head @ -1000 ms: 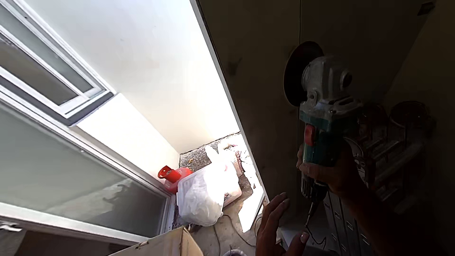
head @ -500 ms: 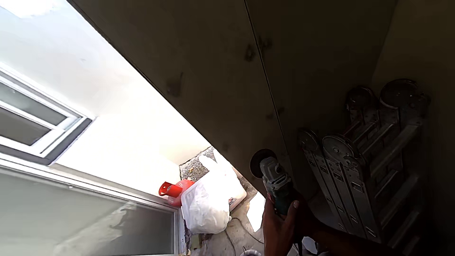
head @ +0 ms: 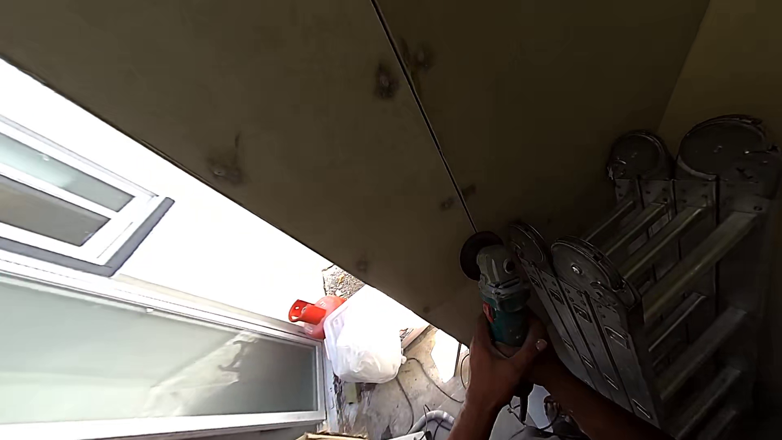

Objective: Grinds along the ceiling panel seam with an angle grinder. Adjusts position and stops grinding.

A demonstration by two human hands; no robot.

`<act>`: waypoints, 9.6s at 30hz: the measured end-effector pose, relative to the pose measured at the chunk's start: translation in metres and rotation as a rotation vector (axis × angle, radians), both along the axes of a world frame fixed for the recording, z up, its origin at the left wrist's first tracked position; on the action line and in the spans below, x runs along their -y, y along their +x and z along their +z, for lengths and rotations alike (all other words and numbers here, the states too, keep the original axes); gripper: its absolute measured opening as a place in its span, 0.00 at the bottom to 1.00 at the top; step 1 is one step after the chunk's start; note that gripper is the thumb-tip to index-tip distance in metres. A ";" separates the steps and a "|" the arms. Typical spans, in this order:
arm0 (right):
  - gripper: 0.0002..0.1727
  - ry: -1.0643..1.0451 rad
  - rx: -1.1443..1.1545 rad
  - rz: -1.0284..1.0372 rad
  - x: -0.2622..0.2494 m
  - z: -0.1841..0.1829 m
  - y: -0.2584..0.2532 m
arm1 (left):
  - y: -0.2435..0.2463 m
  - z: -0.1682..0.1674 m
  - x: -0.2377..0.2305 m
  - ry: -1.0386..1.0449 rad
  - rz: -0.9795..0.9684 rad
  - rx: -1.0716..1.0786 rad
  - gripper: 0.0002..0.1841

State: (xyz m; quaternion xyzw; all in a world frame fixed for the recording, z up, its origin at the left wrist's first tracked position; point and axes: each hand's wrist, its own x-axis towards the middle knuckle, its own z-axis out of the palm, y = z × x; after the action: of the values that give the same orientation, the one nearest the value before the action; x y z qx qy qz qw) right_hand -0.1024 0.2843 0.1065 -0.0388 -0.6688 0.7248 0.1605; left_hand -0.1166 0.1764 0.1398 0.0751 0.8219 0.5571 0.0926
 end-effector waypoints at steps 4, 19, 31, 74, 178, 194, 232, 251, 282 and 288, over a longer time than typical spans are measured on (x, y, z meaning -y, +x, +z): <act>0.38 0.000 -0.021 0.046 -0.012 0.007 -0.010 | -0.005 0.007 -0.013 0.065 0.037 0.013 0.36; 0.37 -0.065 -0.027 0.094 -0.024 0.012 -0.024 | -0.014 0.015 -0.028 0.016 0.100 -0.021 0.35; 0.37 -0.080 -0.024 0.115 -0.027 0.012 -0.025 | -0.012 0.017 -0.031 0.023 0.112 -0.030 0.34; 0.37 -0.059 -0.026 0.121 -0.033 0.009 -0.025 | -0.014 0.012 -0.034 0.063 0.088 -0.024 0.33; 0.41 0.043 0.112 0.146 -0.046 0.020 -0.007 | 0.005 0.021 -0.043 0.174 0.064 0.046 0.28; 0.42 0.039 0.115 0.127 -0.047 0.024 -0.017 | -0.007 0.022 -0.044 0.181 0.048 0.035 0.29; 0.39 0.009 0.070 0.088 -0.042 0.024 -0.015 | -0.008 0.024 -0.040 0.153 0.038 0.057 0.30; 0.40 0.014 0.081 0.109 -0.044 0.026 -0.019 | -0.011 0.027 -0.041 0.159 0.042 0.054 0.30; 0.39 0.001 0.079 0.111 -0.045 0.027 -0.017 | -0.009 0.029 -0.043 0.168 0.035 0.052 0.28; 0.39 -0.010 0.095 0.119 -0.043 0.026 -0.017 | -0.008 0.028 -0.041 0.170 0.043 0.066 0.29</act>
State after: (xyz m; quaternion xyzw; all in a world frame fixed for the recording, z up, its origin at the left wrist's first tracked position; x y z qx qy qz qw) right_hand -0.1196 0.3277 0.1326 -0.0338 -0.6733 0.7337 0.0850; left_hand -0.1248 0.2175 0.1676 0.0465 0.7696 0.6287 0.1010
